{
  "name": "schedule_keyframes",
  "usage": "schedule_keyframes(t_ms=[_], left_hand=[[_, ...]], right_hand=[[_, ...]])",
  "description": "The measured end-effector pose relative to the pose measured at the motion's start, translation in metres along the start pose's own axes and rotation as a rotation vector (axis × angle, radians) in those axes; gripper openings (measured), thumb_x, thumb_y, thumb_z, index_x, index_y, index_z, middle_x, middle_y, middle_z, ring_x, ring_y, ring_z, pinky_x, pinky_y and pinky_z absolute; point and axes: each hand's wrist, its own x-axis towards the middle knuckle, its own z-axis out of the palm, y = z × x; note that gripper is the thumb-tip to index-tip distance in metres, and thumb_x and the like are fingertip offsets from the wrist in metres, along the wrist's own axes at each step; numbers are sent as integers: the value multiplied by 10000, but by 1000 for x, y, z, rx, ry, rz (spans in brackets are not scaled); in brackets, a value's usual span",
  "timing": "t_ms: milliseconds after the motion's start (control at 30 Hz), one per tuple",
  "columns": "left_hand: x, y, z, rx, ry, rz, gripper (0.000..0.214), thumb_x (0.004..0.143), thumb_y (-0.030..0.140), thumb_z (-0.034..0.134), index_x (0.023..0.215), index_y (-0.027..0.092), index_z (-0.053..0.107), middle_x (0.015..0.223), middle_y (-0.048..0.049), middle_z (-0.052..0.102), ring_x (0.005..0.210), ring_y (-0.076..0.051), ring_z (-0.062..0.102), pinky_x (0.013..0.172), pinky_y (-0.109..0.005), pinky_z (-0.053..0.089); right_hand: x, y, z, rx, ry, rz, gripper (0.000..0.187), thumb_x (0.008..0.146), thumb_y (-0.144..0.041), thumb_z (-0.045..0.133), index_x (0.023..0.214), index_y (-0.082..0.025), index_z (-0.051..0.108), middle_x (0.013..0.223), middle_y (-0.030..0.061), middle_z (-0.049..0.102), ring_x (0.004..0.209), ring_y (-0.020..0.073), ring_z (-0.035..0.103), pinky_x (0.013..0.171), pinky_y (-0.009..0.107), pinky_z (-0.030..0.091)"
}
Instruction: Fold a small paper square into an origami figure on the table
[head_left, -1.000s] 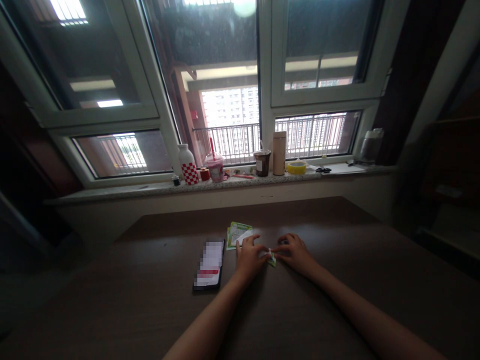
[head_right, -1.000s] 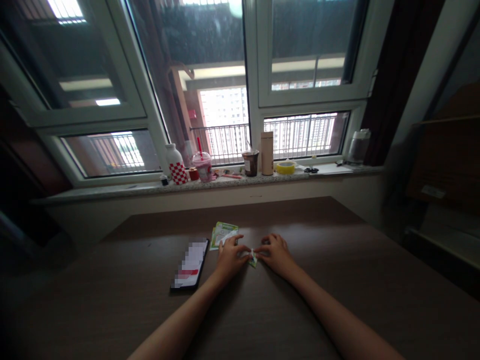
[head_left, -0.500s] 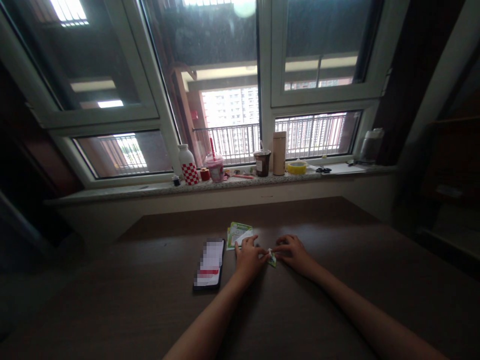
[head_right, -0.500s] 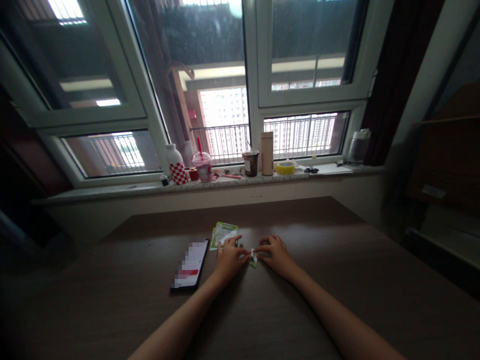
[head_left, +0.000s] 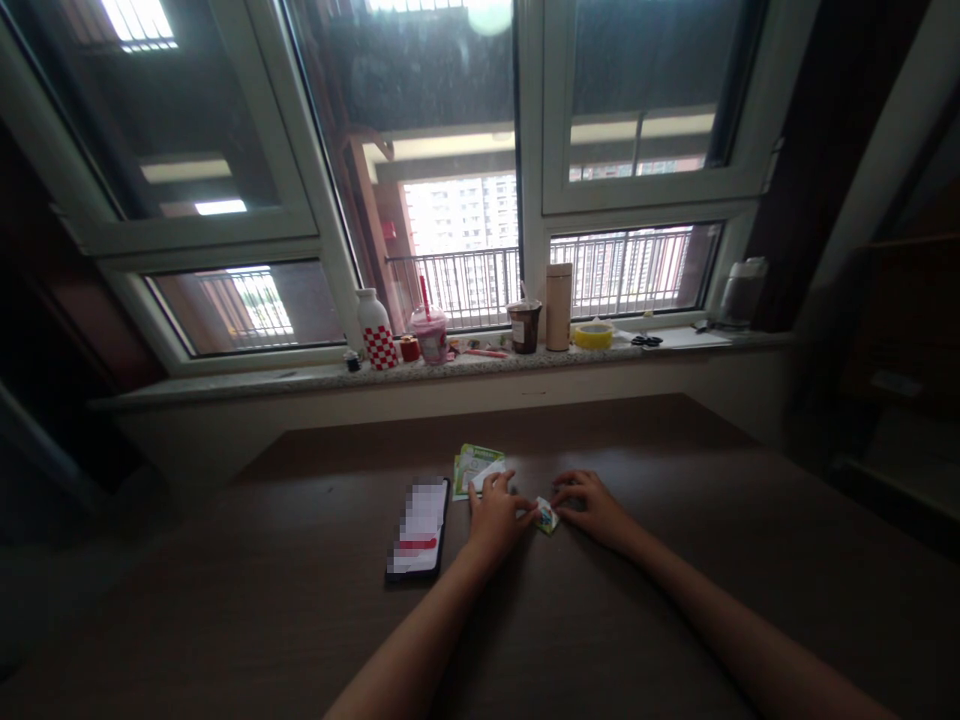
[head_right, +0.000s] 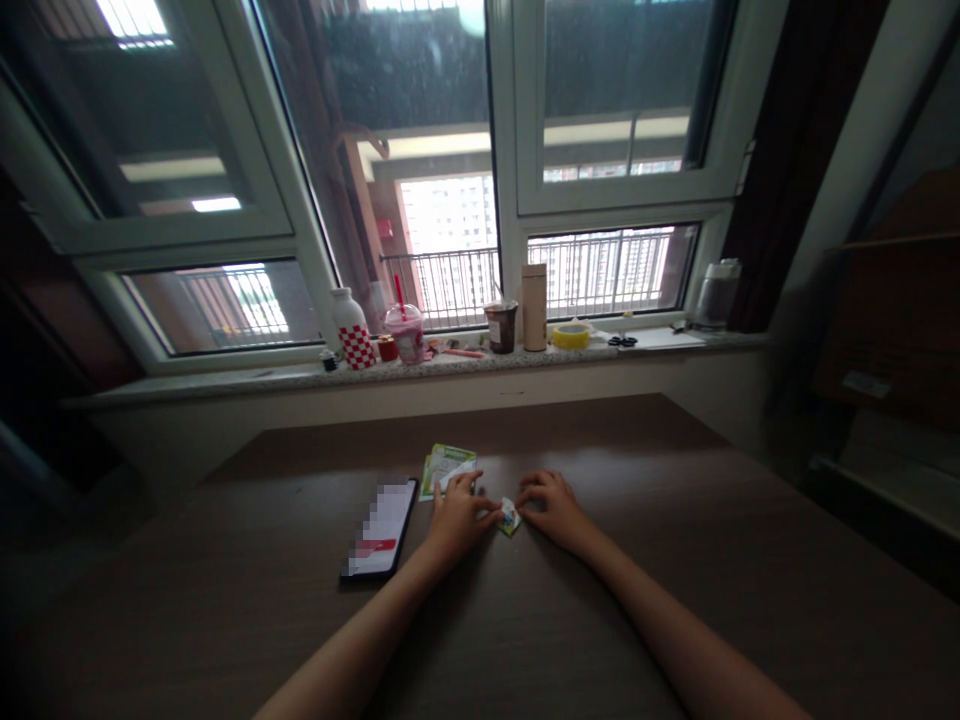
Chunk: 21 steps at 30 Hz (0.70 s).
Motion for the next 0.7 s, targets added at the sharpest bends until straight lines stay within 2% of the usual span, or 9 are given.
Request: schedule_keyframes(t_ms=[167,367,533,700], left_hand=[[1,-6,-3,-3,-57,25,242,802,480,659,1020,404,731,1450,-40,459,1361,-330,321,1109,-661,114],[4,-12,-3,23,-79,64,275,785,506,671,1048,438,711,1445,-19,467,1360,-346,315,1114,-665,79],[5,-13,-3,29,-98,76,301,775,499,685,1070,439,701,1464,-27,445,1390,-361,257,1109,-669,71],[5,-11,-6,35,-118,71,293,781,497,680,1068,443,699,1469,-30,440,1401,-366,239,1095,-686,71]], right_hand=[[0,-7,-5,24,-21,-82,126,803,-253,659,890,-274,747,1053,54,655,1060,230,537,957,403,408],[1,-11,-4,58,-55,-201,195,814,-132,584,840,-246,741,903,40,698,953,201,566,887,355,429],[-1,-12,-5,57,-53,-207,268,750,-60,576,847,-248,740,914,31,703,956,196,571,890,350,427],[-1,-15,-9,36,-65,-182,237,722,-85,620,823,-263,741,897,18,702,956,201,576,897,358,418]])
